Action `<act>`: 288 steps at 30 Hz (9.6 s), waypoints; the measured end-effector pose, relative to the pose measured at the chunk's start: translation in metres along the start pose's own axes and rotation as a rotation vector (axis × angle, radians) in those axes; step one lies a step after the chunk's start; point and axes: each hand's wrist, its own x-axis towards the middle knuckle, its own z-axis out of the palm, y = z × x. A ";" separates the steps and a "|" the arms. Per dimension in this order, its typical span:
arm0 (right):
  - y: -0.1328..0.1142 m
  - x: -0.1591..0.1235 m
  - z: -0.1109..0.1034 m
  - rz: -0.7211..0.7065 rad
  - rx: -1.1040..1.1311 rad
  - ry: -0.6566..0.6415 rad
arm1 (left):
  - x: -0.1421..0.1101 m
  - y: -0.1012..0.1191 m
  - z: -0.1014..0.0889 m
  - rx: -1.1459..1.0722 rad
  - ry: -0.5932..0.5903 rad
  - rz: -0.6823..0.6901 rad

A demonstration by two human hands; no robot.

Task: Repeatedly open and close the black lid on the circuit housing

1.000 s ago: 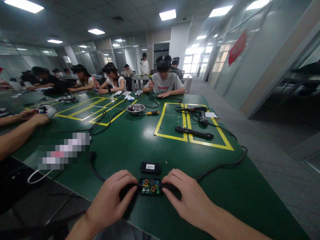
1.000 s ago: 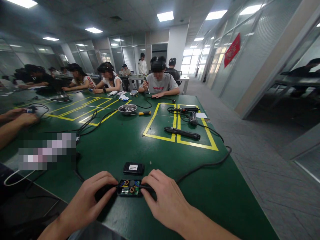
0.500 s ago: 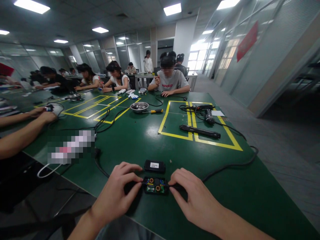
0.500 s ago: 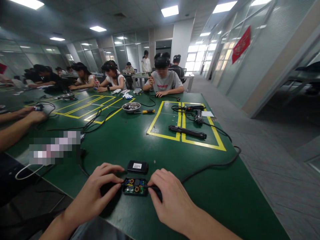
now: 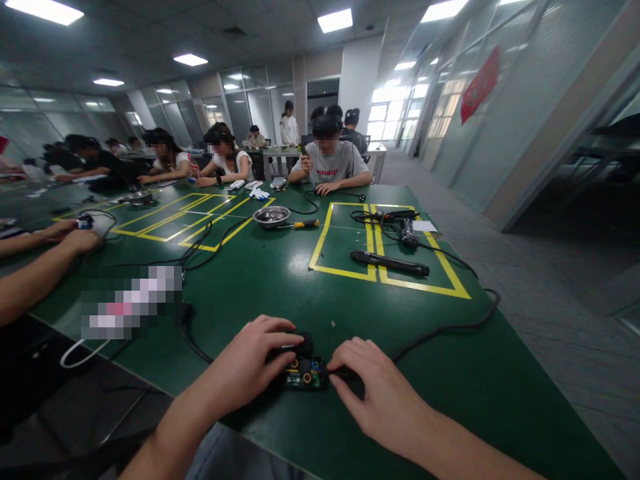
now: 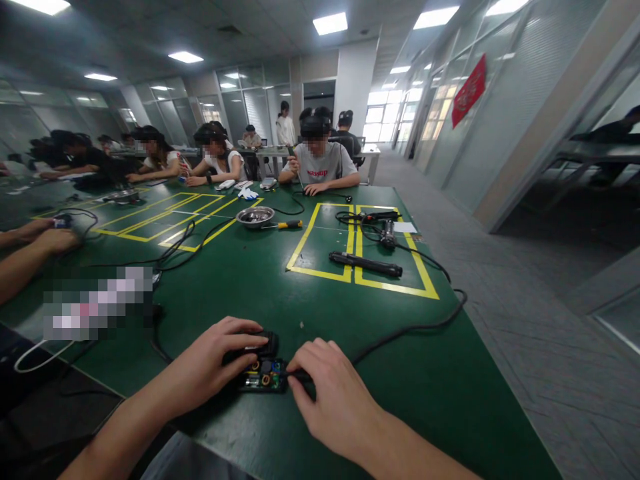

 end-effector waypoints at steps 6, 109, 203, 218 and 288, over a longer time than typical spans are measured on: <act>-0.002 0.001 -0.002 0.009 0.032 0.015 | 0.002 -0.007 -0.004 0.052 -0.032 -0.059; -0.005 -0.002 -0.007 -0.046 0.028 0.038 | -0.048 0.011 -0.010 -0.165 0.094 -0.078; 0.000 -0.007 -0.005 -0.097 0.001 0.071 | -0.038 0.010 -0.019 -0.219 -0.030 -0.042; -0.003 -0.005 -0.006 -0.117 -0.011 0.087 | -0.033 0.007 -0.019 -0.099 -0.063 0.002; -0.002 0.003 -0.004 -0.006 0.021 0.039 | -0.039 0.001 -0.013 -0.136 -0.015 -0.042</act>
